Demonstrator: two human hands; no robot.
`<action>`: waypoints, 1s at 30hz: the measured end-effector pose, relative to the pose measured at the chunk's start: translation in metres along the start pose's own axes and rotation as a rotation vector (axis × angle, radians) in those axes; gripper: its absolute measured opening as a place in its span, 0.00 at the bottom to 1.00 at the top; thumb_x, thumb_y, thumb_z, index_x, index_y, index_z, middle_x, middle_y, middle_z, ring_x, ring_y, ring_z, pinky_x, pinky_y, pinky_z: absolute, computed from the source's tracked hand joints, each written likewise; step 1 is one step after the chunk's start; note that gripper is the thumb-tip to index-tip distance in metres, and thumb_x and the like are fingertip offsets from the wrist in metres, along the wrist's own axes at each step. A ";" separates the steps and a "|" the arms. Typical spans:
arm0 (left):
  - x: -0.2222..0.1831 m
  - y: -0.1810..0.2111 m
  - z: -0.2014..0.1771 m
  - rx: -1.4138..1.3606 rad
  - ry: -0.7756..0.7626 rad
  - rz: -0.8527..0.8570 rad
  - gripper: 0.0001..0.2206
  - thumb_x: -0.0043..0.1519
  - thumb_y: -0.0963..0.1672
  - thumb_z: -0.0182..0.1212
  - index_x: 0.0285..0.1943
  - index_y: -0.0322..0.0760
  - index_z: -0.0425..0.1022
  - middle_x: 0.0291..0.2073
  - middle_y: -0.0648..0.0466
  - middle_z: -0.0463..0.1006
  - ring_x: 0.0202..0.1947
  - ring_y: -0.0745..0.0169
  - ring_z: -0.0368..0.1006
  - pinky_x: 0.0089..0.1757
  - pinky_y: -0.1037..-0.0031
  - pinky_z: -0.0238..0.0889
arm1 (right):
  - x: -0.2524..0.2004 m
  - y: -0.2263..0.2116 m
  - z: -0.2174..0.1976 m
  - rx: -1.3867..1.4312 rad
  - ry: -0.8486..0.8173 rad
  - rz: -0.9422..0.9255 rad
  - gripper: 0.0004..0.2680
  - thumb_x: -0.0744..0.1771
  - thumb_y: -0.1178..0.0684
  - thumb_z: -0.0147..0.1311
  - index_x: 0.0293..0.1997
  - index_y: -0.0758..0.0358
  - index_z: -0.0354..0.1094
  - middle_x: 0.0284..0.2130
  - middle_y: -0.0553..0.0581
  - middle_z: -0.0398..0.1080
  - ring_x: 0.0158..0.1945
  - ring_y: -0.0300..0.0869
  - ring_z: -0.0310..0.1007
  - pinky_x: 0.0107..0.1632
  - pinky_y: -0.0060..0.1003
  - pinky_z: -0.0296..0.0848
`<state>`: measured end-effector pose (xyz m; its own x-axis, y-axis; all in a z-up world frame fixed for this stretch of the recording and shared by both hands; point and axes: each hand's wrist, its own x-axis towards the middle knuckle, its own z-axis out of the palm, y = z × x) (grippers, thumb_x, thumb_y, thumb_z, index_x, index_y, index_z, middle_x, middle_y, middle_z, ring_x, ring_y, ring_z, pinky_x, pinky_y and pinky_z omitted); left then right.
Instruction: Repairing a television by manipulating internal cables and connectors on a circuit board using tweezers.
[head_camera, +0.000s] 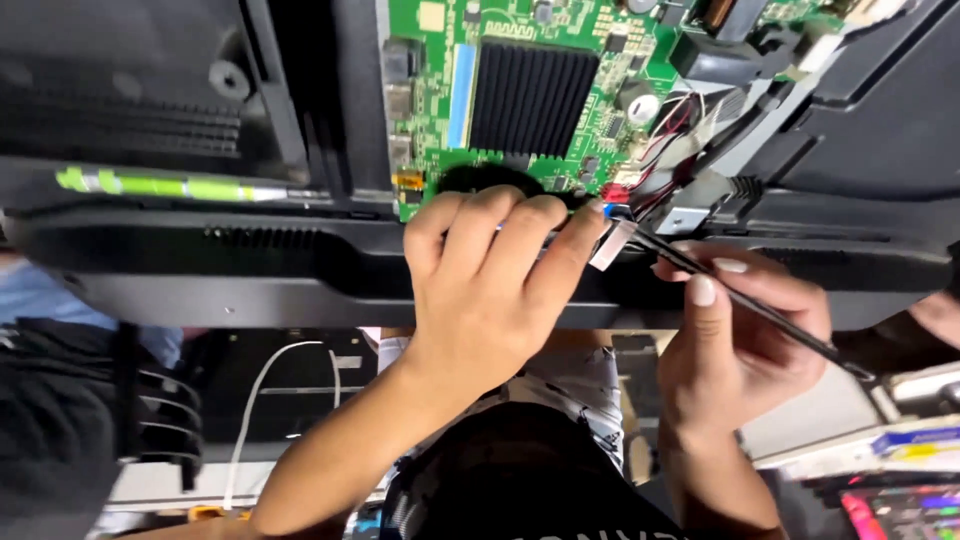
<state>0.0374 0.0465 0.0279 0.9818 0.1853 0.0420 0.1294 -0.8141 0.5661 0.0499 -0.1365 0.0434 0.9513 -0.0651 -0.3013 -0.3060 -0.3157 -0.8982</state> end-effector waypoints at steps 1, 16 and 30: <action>0.003 -0.002 -0.001 -0.007 -0.013 0.005 0.06 0.70 0.41 0.63 0.42 0.48 0.82 0.38 0.59 0.78 0.39 0.59 0.70 0.49 0.66 0.55 | 0.001 -0.001 0.001 -0.004 0.011 0.010 0.07 0.70 0.59 0.60 0.49 0.65 0.63 0.42 0.69 0.72 0.46 0.54 0.79 0.43 0.45 0.87; 0.012 -0.022 0.000 -0.107 -0.121 0.061 0.07 0.72 0.41 0.57 0.44 0.44 0.82 0.40 0.58 0.76 0.43 0.58 0.72 0.49 0.66 0.57 | 0.004 -0.002 0.012 -0.142 0.040 0.119 0.08 0.70 0.57 0.62 0.47 0.67 0.66 0.41 0.65 0.68 0.45 0.48 0.74 0.46 0.39 0.85; 0.010 -0.025 0.006 -0.122 -0.106 0.046 0.09 0.72 0.41 0.54 0.44 0.44 0.81 0.38 0.58 0.77 0.40 0.57 0.73 0.47 0.66 0.57 | 0.000 -0.002 0.017 -0.227 0.075 0.100 0.08 0.71 0.58 0.62 0.45 0.66 0.63 0.38 0.65 0.66 0.32 0.51 0.74 0.36 0.39 0.81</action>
<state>0.0452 0.0654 0.0090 0.9963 0.0851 -0.0137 0.0728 -0.7460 0.6619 0.0500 -0.1194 0.0394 0.9192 -0.1741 -0.3532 -0.3911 -0.5079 -0.7675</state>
